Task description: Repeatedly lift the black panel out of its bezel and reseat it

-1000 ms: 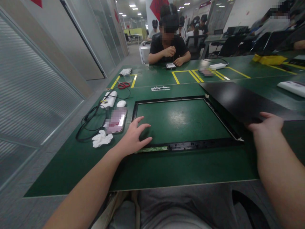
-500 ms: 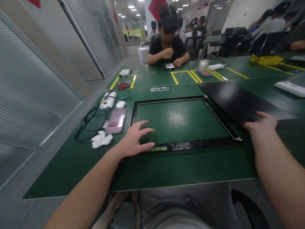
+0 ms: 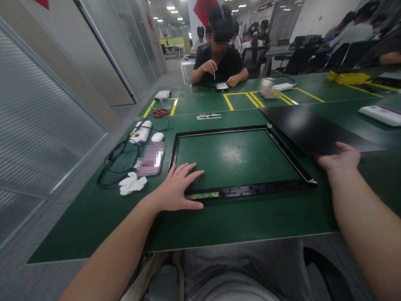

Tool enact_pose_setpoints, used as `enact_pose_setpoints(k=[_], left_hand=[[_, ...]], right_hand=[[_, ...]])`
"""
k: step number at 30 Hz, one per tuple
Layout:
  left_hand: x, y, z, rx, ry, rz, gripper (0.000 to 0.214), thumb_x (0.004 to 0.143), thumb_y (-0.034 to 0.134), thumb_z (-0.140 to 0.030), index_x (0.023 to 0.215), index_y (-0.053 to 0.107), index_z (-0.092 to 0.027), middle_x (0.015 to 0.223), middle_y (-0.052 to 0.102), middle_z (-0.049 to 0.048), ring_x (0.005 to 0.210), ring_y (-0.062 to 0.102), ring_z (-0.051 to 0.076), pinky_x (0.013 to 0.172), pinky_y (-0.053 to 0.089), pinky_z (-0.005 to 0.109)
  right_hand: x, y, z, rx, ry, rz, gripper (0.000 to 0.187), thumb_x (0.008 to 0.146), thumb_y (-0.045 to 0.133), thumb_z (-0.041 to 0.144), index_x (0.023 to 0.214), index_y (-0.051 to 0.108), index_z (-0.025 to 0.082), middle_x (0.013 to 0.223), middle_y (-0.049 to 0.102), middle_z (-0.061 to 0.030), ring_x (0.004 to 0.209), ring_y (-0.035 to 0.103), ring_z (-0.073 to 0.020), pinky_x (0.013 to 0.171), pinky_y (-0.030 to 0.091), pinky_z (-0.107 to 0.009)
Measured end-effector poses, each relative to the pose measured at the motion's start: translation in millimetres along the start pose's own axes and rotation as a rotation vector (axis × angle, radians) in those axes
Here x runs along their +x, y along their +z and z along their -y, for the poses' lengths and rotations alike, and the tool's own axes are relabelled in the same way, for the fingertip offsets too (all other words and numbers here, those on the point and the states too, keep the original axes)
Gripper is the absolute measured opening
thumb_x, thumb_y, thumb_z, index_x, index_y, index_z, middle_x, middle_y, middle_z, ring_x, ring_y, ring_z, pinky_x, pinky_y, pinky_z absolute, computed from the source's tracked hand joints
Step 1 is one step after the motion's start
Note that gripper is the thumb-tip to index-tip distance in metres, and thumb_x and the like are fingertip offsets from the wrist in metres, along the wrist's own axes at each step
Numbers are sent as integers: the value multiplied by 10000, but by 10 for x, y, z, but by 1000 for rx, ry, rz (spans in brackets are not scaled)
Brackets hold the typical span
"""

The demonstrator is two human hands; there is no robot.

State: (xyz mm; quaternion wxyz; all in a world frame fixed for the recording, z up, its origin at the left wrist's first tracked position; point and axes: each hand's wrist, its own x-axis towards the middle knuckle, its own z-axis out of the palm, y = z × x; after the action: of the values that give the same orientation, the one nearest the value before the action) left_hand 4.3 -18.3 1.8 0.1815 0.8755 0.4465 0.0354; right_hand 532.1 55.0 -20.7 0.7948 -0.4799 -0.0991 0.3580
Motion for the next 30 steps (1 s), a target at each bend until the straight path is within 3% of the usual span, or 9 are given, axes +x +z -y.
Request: enact_pose_setpoints(k=[10,16,24,30], left_hand=[[4,-32,-66,58,-38,56,1059,794,761,-764,1652,438,-233,1761,286,217,1625,210,490,1278,58,758],[0,-40,-73,56,-43,71,1076,790,770,-759,1655,437,-214,1770,258,224,1632,190,486,1284,49,746],[2,-59,-43,-4,-13,53,1065,769,793,-756,1634,475,-220,1755,293,232,1617,211,511,1266,50,775],[5,-46,-7,-84,-9,10,867,890,696,-710,1587,533,-222,1736,344,220,1608,263,473,1275,96,752]], right_hand=[[12,-22,17,208,141,-13,550,638,473,42,1138,642,199,1254,729,-98,1091,721,-221,929,650,-497],[75,-2,12,80,165,-60,427,681,487,-19,1017,632,201,1148,734,-73,960,738,-176,726,674,-305],[0,120,-28,15,144,-84,329,712,474,-76,871,596,185,934,707,-43,763,701,-140,653,648,-250],[-220,267,49,53,76,-120,255,715,485,-60,768,573,173,806,628,-9,700,670,-105,662,636,-215]])
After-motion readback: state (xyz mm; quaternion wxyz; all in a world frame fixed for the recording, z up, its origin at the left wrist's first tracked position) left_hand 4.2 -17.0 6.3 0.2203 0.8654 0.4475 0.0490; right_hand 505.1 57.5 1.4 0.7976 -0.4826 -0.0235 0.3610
